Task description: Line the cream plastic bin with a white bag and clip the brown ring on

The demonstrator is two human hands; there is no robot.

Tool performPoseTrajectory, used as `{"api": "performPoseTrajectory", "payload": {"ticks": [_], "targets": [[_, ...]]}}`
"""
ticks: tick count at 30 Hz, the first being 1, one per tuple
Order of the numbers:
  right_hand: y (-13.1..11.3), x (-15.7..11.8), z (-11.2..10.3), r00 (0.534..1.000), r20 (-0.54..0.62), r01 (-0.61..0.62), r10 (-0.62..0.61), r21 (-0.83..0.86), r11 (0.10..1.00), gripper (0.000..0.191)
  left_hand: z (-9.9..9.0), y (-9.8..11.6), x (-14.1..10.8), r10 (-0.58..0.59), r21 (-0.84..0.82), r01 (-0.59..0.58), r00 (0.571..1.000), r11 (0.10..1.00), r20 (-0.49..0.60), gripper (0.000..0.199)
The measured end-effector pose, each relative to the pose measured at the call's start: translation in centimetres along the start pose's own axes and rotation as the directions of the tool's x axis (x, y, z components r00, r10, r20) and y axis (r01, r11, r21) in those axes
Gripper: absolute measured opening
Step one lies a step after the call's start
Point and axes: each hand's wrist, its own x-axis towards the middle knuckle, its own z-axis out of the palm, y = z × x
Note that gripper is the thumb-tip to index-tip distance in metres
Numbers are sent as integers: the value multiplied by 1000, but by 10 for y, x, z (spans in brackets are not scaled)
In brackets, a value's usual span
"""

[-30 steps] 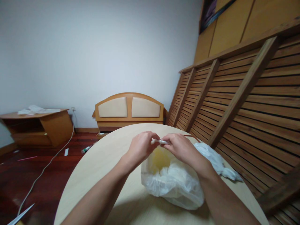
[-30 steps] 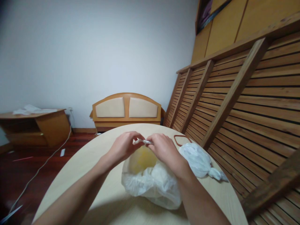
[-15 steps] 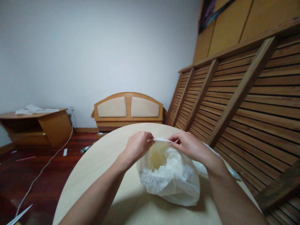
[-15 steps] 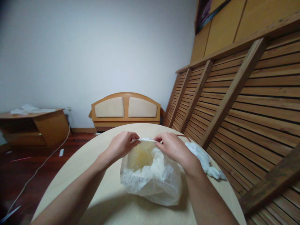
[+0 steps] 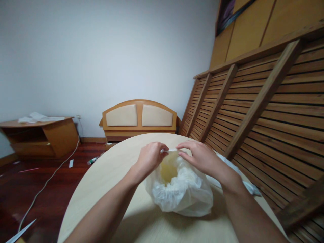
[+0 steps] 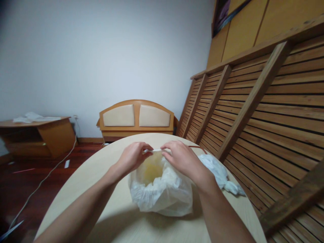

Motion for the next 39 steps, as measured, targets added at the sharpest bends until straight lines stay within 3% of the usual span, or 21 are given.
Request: {"api": "performPoseTrajectory", "payload": {"ticks": [2, 6, 9, 14, 19, 23, 26, 32, 35, 39], "targets": [[-8, 0, -3, 997, 33, 62, -64, 40, 997, 19, -2, -6, 2, -48, 5, 48, 999, 999, -16, 19], [-24, -3, -6, 957, 228, 129, -180, 223, 966, 19, -9, -18, 6, -111, 0, 112, 989, 994, -93, 20], [-29, -5, -2, 929, 298, 151, -218, 232, 961, 18, -15, -25, 8, -148, -29, 145, 978, 989, -145, 21], [-27, -6, 3, 946, 210, 227, -246, 111, 968, 24, -22, -36, 11, -247, -76, 237, 951, 969, -186, 21], [-20, 0, 0, 950, 82, 294, -301, 83, 952, 26, -25, -56, 17, -361, -132, 344, 922, 930, -142, 24], [-15, 5, 1, 962, 24, 272, -272, 31, 962, 22, -21, -67, 20, -340, -182, 317, 933, 931, -116, 25], [-13, 6, 3, 975, 43, 219, -219, 7, 976, 18, -15, -71, 22, -282, -263, 255, 957, 930, -70, 26], [-10, 2, -3, 977, 174, 132, -125, -29, 991, 16, -10, -71, 23, -269, -298, 242, 962, 923, -53, 27], [-13, 2, -7, 982, 110, 157, -151, -43, 987, 20, -13, -64, 20, -297, -244, 270, 951, 931, -83, 23], [-22, 3, 0, 961, 24, 277, -276, -11, 961, 18, -18, -47, 16, -309, -177, 286, 944, 942, -117, 20]]}}
